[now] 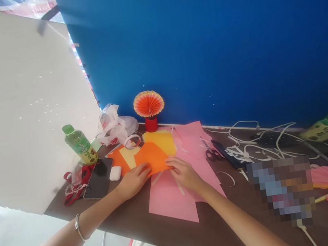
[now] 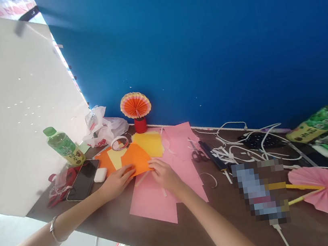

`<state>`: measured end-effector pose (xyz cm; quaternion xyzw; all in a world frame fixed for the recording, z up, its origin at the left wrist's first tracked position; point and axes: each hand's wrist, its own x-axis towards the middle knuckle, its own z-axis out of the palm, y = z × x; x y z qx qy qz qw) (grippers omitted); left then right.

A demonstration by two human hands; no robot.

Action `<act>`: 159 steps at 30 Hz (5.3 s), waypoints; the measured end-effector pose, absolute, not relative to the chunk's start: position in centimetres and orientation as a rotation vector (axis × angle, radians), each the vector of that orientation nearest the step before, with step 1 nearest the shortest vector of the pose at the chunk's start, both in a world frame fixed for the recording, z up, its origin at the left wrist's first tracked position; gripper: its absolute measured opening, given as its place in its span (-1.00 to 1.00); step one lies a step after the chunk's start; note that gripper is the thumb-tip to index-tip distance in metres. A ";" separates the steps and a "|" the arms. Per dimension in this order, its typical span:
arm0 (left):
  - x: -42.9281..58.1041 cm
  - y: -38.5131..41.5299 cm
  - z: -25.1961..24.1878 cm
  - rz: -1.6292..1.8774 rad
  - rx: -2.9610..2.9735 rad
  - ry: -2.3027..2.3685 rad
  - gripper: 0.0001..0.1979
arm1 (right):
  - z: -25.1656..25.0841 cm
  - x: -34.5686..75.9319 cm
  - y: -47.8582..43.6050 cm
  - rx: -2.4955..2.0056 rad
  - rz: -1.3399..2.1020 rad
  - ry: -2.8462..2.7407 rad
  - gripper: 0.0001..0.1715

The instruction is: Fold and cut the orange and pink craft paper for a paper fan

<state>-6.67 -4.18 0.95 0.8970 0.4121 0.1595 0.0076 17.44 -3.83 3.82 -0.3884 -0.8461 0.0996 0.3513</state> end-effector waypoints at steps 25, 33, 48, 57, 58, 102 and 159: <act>-0.9 -1.2 0.7 0.707 2.536 0.843 -0.74 | 1.6 22.0 -5.7 -1.238 0.212 -2.315 -0.79; -1.9 -0.9 0.2 0.708 2.428 0.854 -0.80 | 1.4 22.3 -5.1 -1.299 0.490 -2.151 -0.81; -2.3 -0.8 0.2 0.838 2.314 1.081 -0.83 | 0.5 22.9 -5.1 -1.403 0.658 -1.995 -0.81; -2.2 -0.8 0.4 0.851 2.267 1.165 -0.85 | 0.6 22.9 -5.2 -1.466 0.640 -1.971 -0.75; -2.2 -0.7 0.4 0.847 2.268 1.168 -0.84 | 0.6 22.9 -5.2 -1.481 0.642 -1.971 -0.75; -1.1 -1.7 0.3 0.691 2.622 1.287 -0.86 | 0.4 22.3 -5.3 -1.601 0.625 -1.955 -0.69; -0.2 -4.4 1.9 0.171 2.697 0.906 -0.42 | 2.6 19.7 -8.3 -2.135 -0.225 -2.319 -0.75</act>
